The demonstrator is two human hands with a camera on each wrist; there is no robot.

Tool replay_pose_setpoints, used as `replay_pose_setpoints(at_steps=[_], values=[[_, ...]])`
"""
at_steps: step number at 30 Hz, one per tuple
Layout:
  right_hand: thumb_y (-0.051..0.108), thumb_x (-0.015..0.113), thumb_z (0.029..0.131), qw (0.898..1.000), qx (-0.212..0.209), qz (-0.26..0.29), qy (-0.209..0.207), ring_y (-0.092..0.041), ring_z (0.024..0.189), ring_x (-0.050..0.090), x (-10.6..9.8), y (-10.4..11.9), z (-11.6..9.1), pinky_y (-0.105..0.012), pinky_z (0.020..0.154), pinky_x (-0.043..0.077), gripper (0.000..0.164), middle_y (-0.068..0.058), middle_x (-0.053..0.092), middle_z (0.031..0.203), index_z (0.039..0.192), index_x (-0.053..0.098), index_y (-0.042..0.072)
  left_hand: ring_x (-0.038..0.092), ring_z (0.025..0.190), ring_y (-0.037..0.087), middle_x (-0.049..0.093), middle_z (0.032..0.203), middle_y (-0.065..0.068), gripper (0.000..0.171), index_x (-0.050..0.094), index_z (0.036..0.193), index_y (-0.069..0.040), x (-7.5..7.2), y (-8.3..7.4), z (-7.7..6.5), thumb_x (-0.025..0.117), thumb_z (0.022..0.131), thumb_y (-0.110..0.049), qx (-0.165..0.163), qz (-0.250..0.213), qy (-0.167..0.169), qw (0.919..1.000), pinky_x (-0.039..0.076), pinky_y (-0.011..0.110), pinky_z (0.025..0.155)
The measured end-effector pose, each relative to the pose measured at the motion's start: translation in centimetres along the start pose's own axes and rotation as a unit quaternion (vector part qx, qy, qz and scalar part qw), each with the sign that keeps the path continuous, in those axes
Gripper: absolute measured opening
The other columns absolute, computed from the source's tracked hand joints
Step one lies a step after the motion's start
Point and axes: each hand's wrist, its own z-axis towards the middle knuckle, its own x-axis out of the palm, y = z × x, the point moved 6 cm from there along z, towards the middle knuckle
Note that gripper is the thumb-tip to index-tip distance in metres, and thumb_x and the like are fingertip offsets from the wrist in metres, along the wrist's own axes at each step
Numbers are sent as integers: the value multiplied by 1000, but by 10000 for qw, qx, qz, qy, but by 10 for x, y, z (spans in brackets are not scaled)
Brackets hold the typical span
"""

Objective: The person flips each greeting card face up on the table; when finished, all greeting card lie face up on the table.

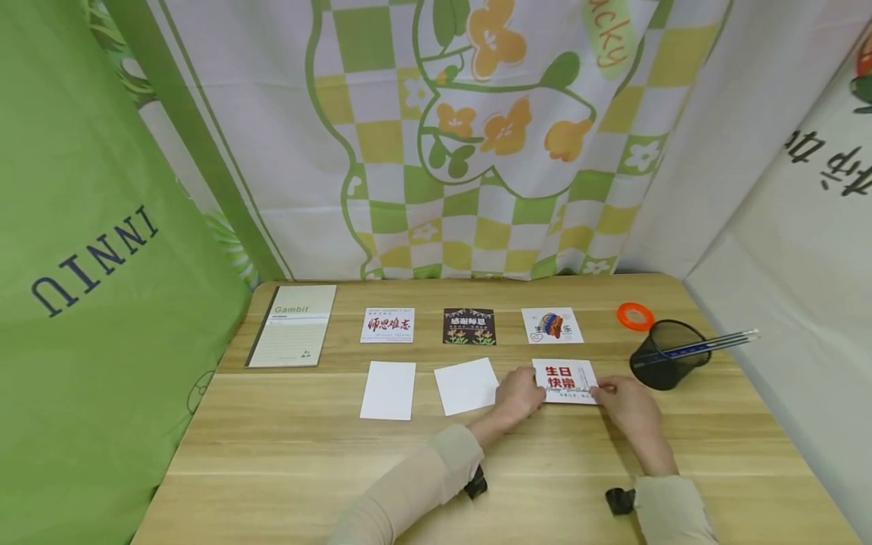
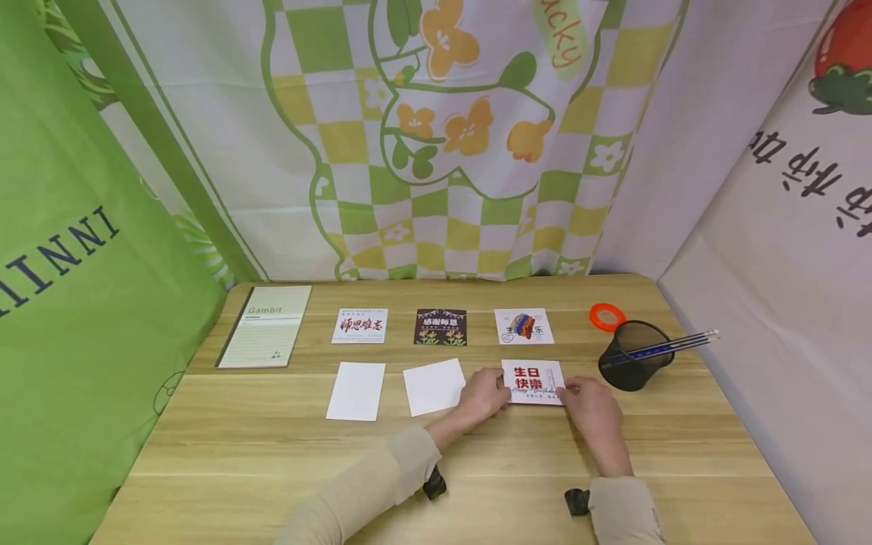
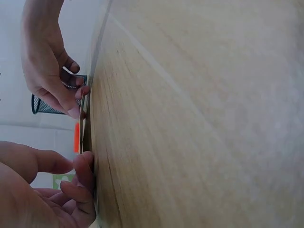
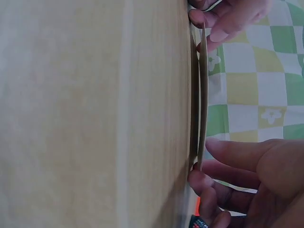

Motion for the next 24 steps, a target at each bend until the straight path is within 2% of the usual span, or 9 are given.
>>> replay_pose_setpoints(at_steps=[7, 11, 13, 14, 16, 17, 19, 21, 24], values=[[24, 61, 92, 9995, 107, -262, -116, -37, 82, 64, 0, 10, -3, -47, 58, 47, 32, -23, 68, 104, 107, 68, -3, 47, 51, 13, 57, 63, 1, 10, 62, 78, -10, -8, -1, -3, 60, 87, -15, 275, 373, 25, 9989, 39, 27, 44], [21, 59, 93, 9993, -12, -193, -305, -33, 75, 61, -2, 24, 3, -42, 54, 44, 30, -20, 67, 92, 107, 67, -4, 52, 54, 11, 69, 79, 4, 15, 69, 96, -7, -23, -8, -6, 57, 89, -14, 723, 507, -181, 9959, 43, 25, 46], [20, 58, 93, 9993, -95, -161, -320, -28, 71, 59, -1, 32, 5, -37, 52, 41, 29, -17, 66, 86, 108, 67, -3, 53, 55, 9, 73, 91, 4, 14, 69, 93, -8, -31, -12, -8, 57, 90, -15, 950, 643, -336, 9928, 43, 24, 46], [20, 58, 94, 9994, -141, -142, -293, -27, 70, 58, 0, 36, 6, -36, 51, 40, 29, -15, 65, 84, 108, 67, -3, 52, 55, 8, 73, 91, 3, 14, 69, 90, -9, -35, -14, -10, 56, 90, -15, 1055, 736, -385, 9909, 43, 23, 46], [19, 59, 93, 9994, -228, -84, -231, -25, 69, 57, 2, 44, 7, -34, 51, 39, 28, -14, 64, 83, 108, 67, -3, 50, 52, 7, 71, 82, 3, 17, 64, 77, -12, -40, -17, -14, 55, 92, -14, 1213, 863, -413, 9880, 41, 22, 44], [19, 60, 93, 9993, -281, -58, -219, -25, 69, 57, 3, 48, 7, -34, 51, 40, 28, -14, 65, 83, 108, 68, -3, 49, 53, 6, 71, 85, 2, 21, 60, 71, -13, -44, -18, -17, 56, 91, -14, 1302, 985, -462, 9855, 40, 21, 44], [17, 61, 92, 9991, -377, 4, -208, -25, 72, 59, 7, 55, 6, -35, 53, 42, 27, -15, 66, 86, 108, 68, -2, 48, 53, 7, 68, 78, 1, 24, 56, 68, -15, -49, -19, -24, 55, 92, -14, 1414, 1206, -477, 9814, 39, 21, 43], [16, 61, 92, 9987, -447, 113, -197, -26, 73, 60, 11, 63, 6, -37, 55, 43, 26, -15, 67, 88, 108, 69, -2, 53, 59, 10, 68, 82, 1, 18, 63, 74, -14, -57, -17, -31, 56, 91, -14, 1465, 1410, -538, 9776, 41, 22, 45], [15, 62, 91, 9978, -585, 204, -250, -26, 76, 60, 17, 73, 5, -38, 58, 45, 24, -14, 67, 88, 107, 69, -1, 59, 73, 16, 68, 92, 4, 16, 71, 97, -7, -72, -7, -38, 58, 91, -15, 1370, 1704, -700, 9733, 47, 25, 53]])
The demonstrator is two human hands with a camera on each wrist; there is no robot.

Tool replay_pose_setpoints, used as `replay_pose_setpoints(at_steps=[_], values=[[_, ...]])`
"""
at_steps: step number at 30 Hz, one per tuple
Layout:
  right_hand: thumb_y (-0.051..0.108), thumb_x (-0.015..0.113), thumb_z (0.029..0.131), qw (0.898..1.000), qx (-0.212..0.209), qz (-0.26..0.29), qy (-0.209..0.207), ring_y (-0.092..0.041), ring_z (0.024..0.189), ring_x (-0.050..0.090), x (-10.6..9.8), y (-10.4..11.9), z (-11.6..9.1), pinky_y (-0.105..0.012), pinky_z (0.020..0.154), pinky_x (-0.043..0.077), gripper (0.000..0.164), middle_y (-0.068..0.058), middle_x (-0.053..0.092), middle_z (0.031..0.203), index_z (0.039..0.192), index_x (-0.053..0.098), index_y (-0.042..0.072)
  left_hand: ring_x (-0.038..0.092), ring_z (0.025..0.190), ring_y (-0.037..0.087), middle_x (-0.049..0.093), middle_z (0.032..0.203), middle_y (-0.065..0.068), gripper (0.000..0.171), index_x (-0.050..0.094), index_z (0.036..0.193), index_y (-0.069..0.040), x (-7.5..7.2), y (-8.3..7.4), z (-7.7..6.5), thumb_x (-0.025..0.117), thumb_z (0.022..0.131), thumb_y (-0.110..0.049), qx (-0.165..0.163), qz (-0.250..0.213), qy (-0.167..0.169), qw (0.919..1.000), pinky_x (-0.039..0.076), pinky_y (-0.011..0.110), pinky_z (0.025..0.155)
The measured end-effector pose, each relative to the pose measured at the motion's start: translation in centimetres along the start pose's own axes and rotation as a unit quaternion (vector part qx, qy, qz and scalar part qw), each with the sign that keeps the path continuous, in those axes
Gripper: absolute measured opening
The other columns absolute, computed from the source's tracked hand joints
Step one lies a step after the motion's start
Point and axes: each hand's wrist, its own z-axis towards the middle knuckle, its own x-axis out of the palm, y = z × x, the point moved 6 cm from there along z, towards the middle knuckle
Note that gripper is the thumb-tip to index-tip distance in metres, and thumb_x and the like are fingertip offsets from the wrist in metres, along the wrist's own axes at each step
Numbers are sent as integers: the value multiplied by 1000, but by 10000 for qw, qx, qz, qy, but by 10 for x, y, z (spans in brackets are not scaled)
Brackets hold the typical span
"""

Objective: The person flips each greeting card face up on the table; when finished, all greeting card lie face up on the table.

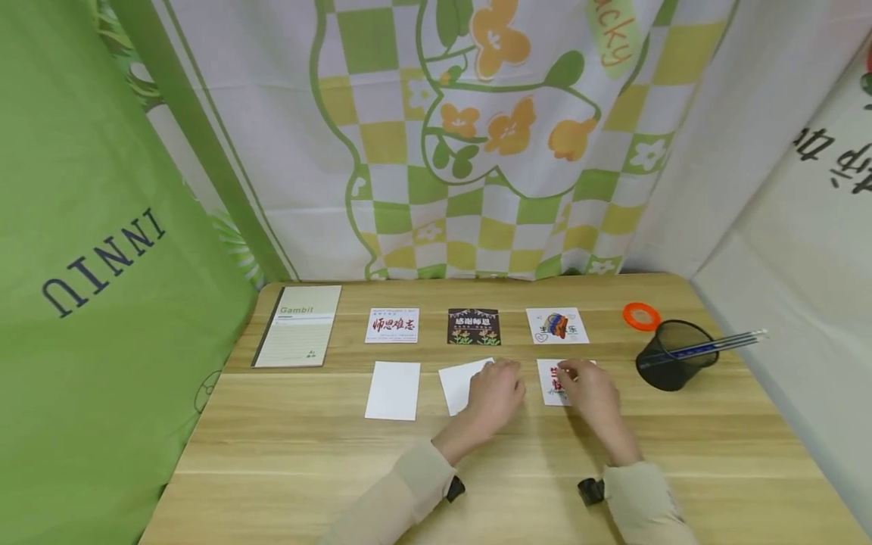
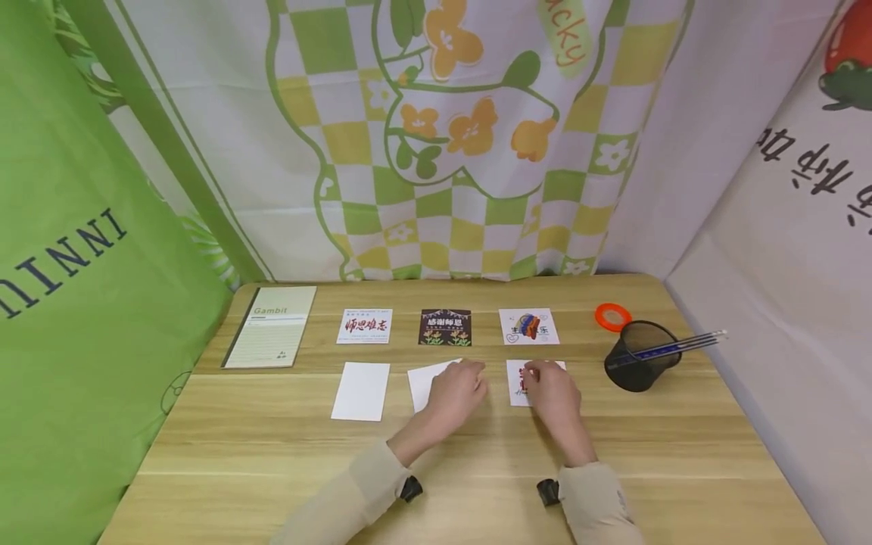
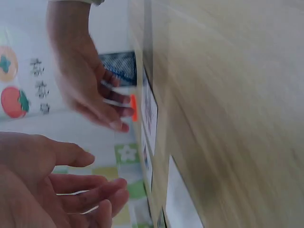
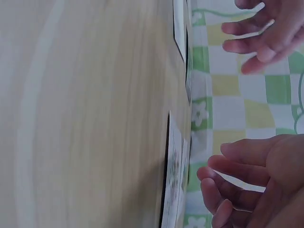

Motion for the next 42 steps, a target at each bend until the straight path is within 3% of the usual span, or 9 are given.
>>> replay_pose_setpoints(at_steps=[3, 8, 14, 21, 27, 34, 42], values=[[14, 63, 90, 9999, -119, 86, -89, -27, 78, 62, 6, 8, 1, -41, 60, 47, 22, -12, 68, 88, 105, 70, 0, 59, 85, 22, 67, 101, 9, 27, 68, 112, -4, -13, 22, -5, 61, 91, -19, -333, 215, -170, 9991, 52, 32, 66], [15, 63, 90, 9993, -269, 157, -206, -29, 80, 65, 13, 18, 6, -45, 62, 50, 22, -13, 70, 89, 106, 70, 1, 55, 94, 27, 64, 106, 14, 35, 66, 114, -2, -31, 59, -14, 68, 89, -25, -805, 557, -357, 9946, 51, 41, 75], [14, 62, 90, 9984, -467, 294, -120, -32, 82, 67, 23, 35, 11, -48, 64, 52, 24, -15, 71, 94, 109, 69, 0, 54, 103, 34, 63, 107, 18, 46, 62, 116, 3, -24, 82, -34, 72, 86, -31, -859, 882, -69, 9924, 49, 46, 76], [11, 63, 87, 9971, -701, 187, 212, -36, 88, 67, 41, 54, 10, -49, 69, 54, 27, -19, 70, 99, 111, 67, -1, 50, 118, 46, 59, 121, 28, 64, 61, 121, 6, -11, 80, -57, 77, 79, -38, -597, 1248, 59, 9904, 50, 53, 83], [9, 67, 85, 9952, -929, 115, 285, -36, 86, 67, 54, 65, 7, -47, 70, 55, 29, -21, 70, 100, 111, 66, -5, 46, 122, 49, 55, 126, 31, 67, 60, 123, 5, -6, 79, -67, 79, 77, -40, -625, 1250, 211, 9900, 48, 56, 86], [11, 70, 84, 9949, -947, 159, 320, -34, 84, 67, 62, 71, 6, -46, 66, 55, 28, -18, 71, 100, 110, 68, -2, 44, 124, 49, 53, 129, 31, 65, 60, 124, 4, -1, 82, -67, 79, 77, -38, -682, 1183, 261, 9903, 46, 56, 90], [10, 71, 83, 9935, -1049, 289, 328, -37, 88, 64, 69, 78, 1, -49, 72, 54, 31, -20, 69, 103, 111, 68, -2, 43, 124, 50, 51, 130, 32, 58, 60, 122, 3, 2, 81, -63, 79, 78, -29, -541, 935, 303, 9937, 45, 56, 94]])
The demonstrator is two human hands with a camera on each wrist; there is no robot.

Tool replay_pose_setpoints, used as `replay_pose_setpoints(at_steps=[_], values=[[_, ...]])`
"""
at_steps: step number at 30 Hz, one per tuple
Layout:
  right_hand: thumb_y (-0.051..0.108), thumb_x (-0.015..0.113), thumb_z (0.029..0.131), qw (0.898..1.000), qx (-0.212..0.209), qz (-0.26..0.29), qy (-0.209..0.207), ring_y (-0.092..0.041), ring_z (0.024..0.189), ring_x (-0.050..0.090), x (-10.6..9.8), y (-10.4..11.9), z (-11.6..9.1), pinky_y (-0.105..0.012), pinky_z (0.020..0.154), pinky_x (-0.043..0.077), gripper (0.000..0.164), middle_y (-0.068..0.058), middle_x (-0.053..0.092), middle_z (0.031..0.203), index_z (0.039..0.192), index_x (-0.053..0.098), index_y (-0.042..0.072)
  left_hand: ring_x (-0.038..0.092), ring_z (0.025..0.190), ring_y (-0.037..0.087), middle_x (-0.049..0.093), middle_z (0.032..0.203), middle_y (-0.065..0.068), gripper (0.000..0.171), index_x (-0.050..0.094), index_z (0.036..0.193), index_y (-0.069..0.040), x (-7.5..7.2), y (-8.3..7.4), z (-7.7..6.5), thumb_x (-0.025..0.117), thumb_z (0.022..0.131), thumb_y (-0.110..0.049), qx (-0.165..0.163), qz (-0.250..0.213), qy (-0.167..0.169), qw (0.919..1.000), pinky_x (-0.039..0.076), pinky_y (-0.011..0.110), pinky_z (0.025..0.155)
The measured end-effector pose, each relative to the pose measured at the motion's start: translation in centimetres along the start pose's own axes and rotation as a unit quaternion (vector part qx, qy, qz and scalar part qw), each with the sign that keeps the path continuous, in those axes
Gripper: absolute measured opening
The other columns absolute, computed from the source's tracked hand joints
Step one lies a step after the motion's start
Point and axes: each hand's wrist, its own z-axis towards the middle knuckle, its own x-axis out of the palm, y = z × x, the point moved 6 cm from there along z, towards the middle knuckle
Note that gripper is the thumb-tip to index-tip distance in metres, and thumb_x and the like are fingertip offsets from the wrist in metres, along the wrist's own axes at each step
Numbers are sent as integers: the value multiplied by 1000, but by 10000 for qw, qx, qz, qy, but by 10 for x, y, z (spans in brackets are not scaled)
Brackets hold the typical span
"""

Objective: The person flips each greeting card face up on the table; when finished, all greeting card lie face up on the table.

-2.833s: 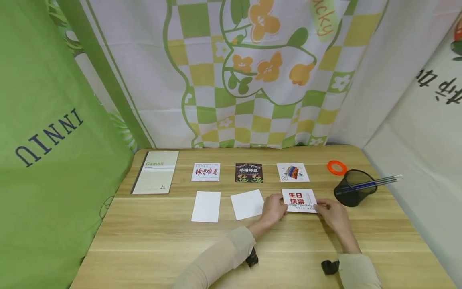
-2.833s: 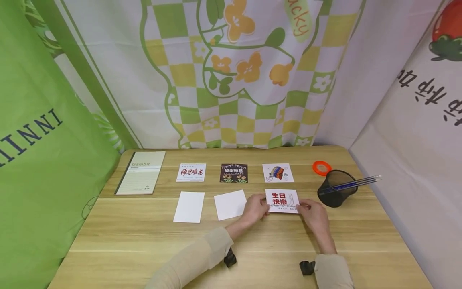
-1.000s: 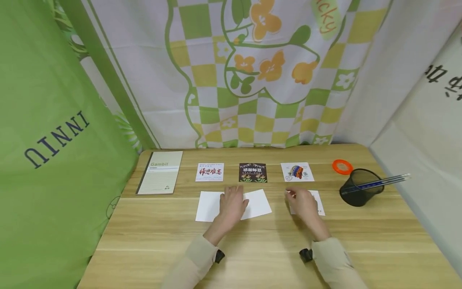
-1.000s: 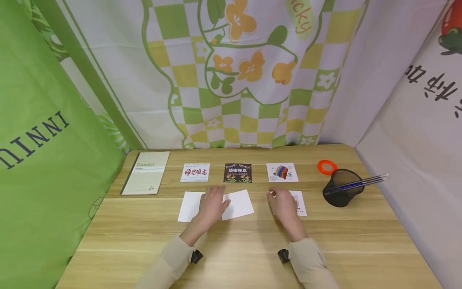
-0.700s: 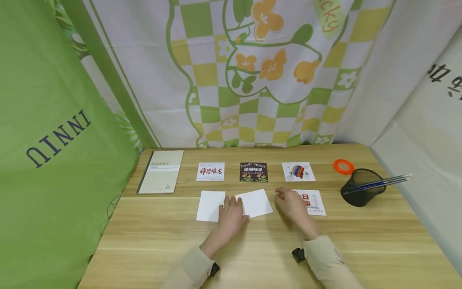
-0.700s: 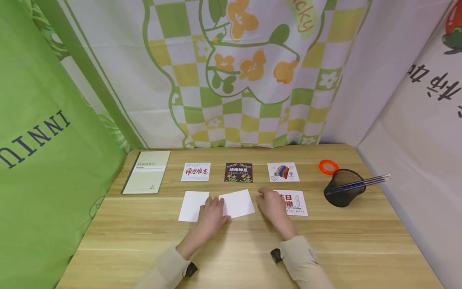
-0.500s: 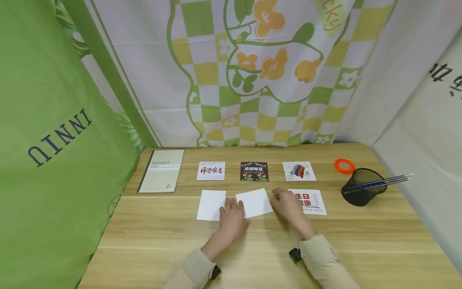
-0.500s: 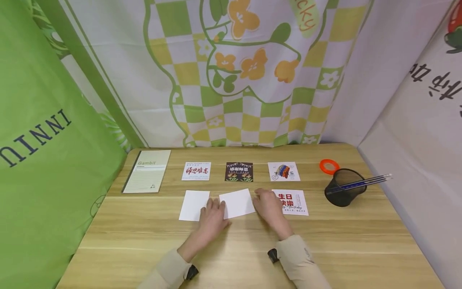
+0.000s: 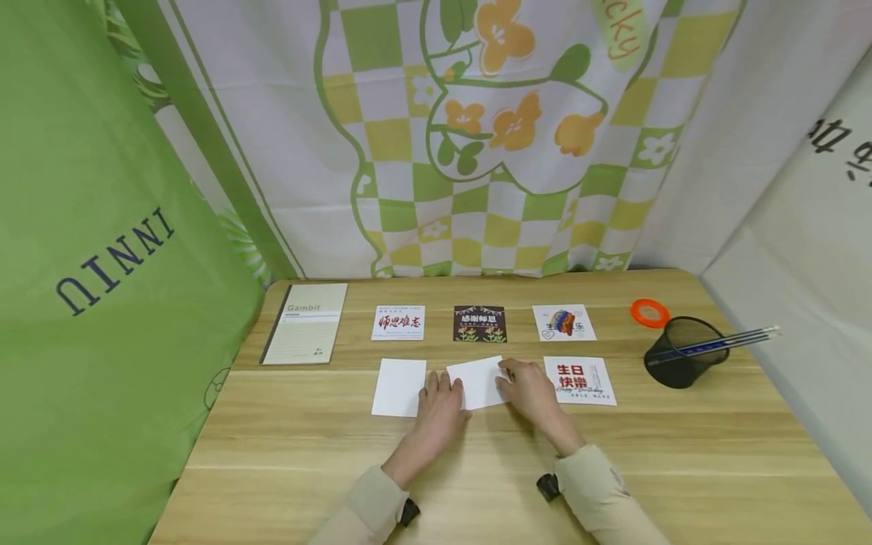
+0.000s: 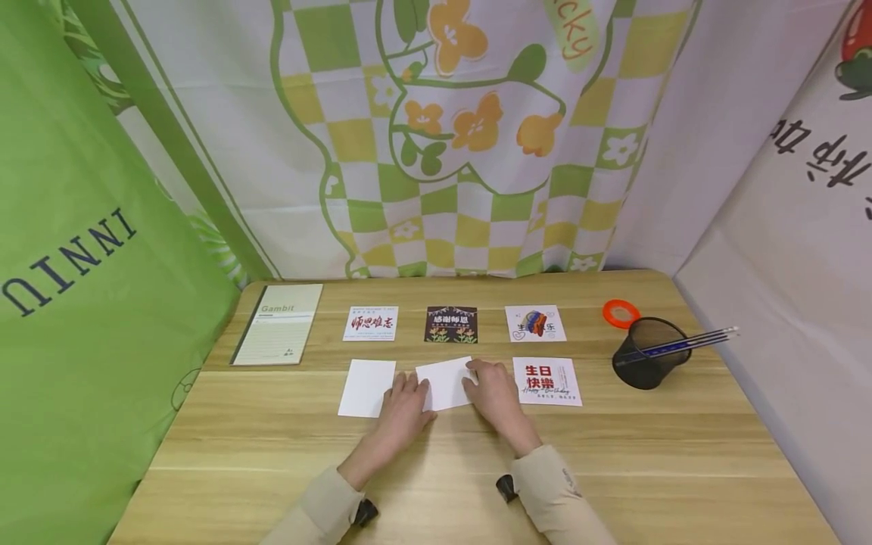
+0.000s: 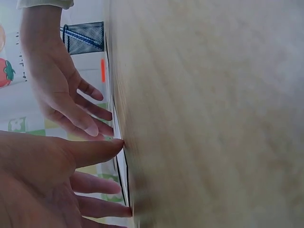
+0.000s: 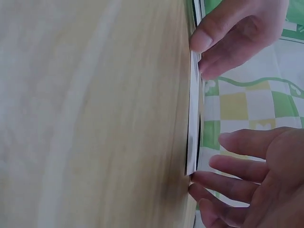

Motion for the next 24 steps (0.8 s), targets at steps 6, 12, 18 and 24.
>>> replay_pose_setpoints(at_steps=[6, 12, 18, 24], values=[[10, 70, 84, 9989, 199, 409, 69, -38, 96, 63, 1, -2, -1, -52, 82, 51, 32, -21, 68, 107, 114, 66, -2, 43, 125, 51, 50, 130, 34, 58, 60, 123, 3, 1, -1, 2, 80, 78, -25, 50, -240, 19, 9997, 42, 57, 98], [5, 68, 85, 9940, 259, 1061, -67, -35, 92, 66, 0, -7, -1, -47, 83, 53, 31, -23, 67, 108, 114, 65, -5, 39, 126, 53, 46, 133, 36, 59, 57, 127, 1, 2, 1, 3, 80, 77, -18, -20, -756, 31, 9971, 37, 60, 102], [-6, 64, 83, 9906, 174, 1334, -261, -35, 90, 67, -2, -13, -3, -45, 82, 54, 26, -23, 68, 103, 109, 66, -7, 36, 128, 54, 43, 136, 36, 63, 53, 134, -1, 4, 3, 4, 79, 76, -10, -30, -1180, 12, 9930, 32, 60, 105], [-16, 59, 78, 9909, -71, 1222, -552, -35, 87, 67, -7, -16, -4, -46, 78, 55, 27, -21, 70, 96, 101, 68, -7, 44, 123, 51, 54, 127, 29, 55, 59, 125, 1, 1, 3, 5, 79, 75, -6, 101, -987, -121, 9950, 38, 57, 102]])
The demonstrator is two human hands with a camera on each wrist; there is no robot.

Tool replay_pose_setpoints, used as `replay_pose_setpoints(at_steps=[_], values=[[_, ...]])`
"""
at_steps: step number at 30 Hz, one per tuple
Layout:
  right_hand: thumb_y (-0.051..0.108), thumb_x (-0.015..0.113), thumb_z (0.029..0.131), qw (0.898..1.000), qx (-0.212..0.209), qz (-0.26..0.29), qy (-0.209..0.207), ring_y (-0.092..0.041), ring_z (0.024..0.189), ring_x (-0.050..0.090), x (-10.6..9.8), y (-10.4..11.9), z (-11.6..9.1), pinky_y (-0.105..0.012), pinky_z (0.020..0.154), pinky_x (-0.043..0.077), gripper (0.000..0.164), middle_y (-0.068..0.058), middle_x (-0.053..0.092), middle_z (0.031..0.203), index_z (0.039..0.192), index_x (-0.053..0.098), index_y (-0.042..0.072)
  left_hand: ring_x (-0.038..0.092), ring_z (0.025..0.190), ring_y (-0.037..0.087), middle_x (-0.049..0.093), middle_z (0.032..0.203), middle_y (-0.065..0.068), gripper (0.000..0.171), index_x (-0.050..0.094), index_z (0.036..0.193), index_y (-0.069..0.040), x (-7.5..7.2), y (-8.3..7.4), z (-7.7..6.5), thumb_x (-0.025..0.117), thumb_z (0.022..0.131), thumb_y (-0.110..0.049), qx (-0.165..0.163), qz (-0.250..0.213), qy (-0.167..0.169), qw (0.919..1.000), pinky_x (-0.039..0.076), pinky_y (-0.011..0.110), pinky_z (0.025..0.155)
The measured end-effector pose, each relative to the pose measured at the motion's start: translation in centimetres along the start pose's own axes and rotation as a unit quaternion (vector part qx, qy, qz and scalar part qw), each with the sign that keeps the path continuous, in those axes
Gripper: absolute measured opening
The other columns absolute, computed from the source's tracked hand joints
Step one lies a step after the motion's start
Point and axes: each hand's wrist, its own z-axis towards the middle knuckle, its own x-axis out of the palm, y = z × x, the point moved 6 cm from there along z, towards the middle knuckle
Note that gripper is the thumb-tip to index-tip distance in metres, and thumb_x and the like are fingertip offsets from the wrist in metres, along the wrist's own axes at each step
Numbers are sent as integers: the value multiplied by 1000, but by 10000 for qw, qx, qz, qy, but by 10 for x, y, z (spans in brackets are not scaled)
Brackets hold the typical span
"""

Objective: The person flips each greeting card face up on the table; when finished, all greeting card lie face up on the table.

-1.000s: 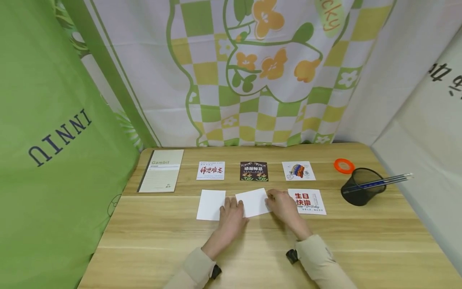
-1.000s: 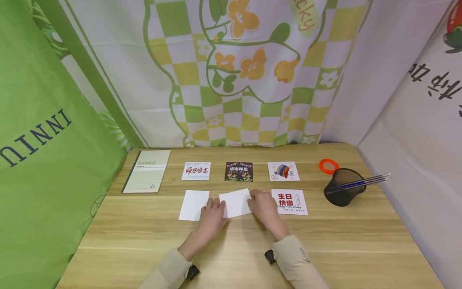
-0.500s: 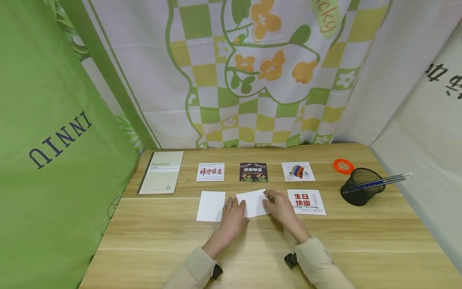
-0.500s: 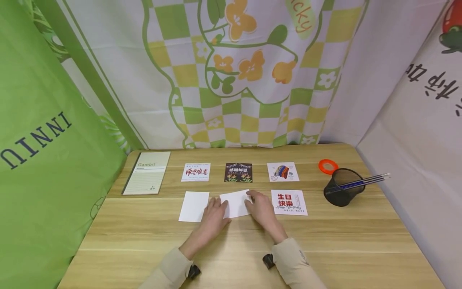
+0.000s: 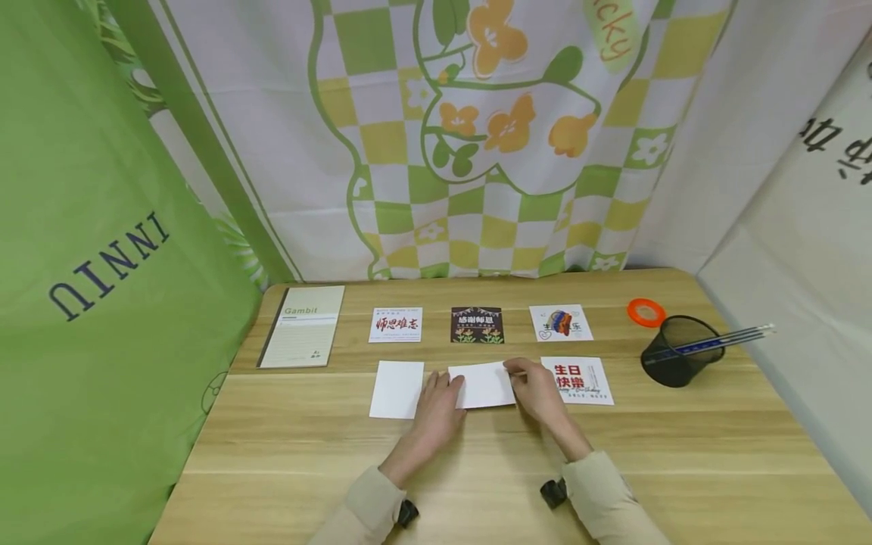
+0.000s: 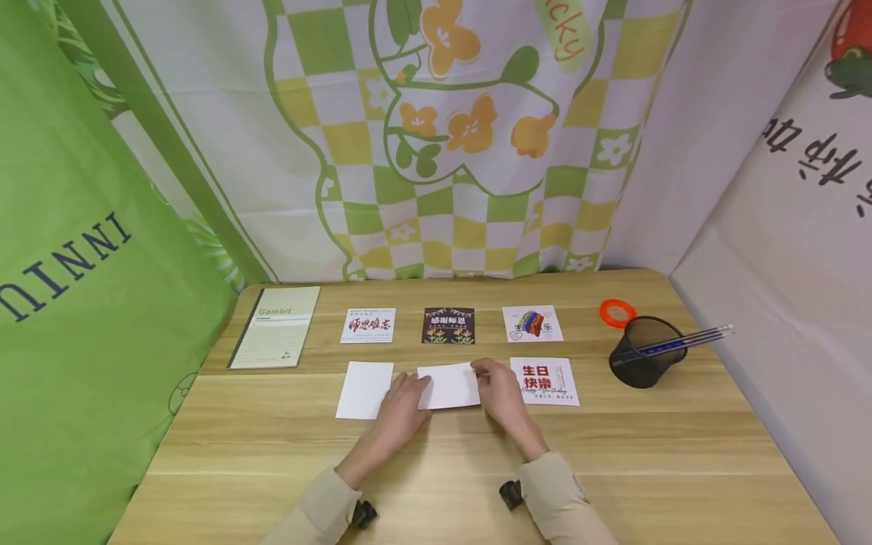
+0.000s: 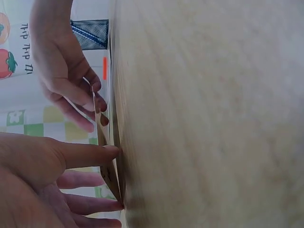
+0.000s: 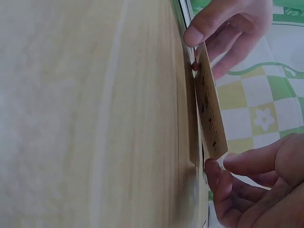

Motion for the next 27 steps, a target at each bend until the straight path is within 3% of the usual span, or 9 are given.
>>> replay_pose_setpoints(at_steps=[6, 11, 19, 27], values=[[-16, 64, 77, 9999, -115, -65, 93, -35, 85, 67, -2, -3, -1, -46, 76, 55, 26, -21, 70, 100, 100, 70, -5, 52, 117, 43, 60, 121, 25, 41, 64, 115, 0, -4, 1, -1, 77, 77, -10, 27, -74, -115, 9999, 45, 53, 97], [-13, 68, 75, 9997, -89, -107, 204, -33, 84, 67, -5, -5, -2, -45, 76, 55, 27, -20, 70, 101, 100, 71, -3, 63, 99, 33, 69, 106, 17, 29, 69, 103, -1, -12, 1, -3, 78, 76, -9, 99, -301, -499, 9983, 53, 44, 81], [-10, 70, 77, 9995, -143, -249, 102, -27, 76, 67, -9, -6, -1, -37, 69, 57, 18, -16, 72, 93, 92, 73, 0, 65, 85, 28, 71, 95, 11, 18, 71, 95, -3, -25, 4, 0, 77, 80, -11, -151, -573, -833, 9948, 55, 40, 70], [-9, 69, 79, 9998, -6, -210, 72, -26, 75, 67, -9, -5, -1, -32, 62, 55, 19, -15, 72, 94, 92, 74, 3, 65, 90, 28, 71, 98, 13, 21, 72, 101, 0, -32, 7, 1, 73, 80, 0, -198, -502, -1105, 9924, 56, 39, 76]])
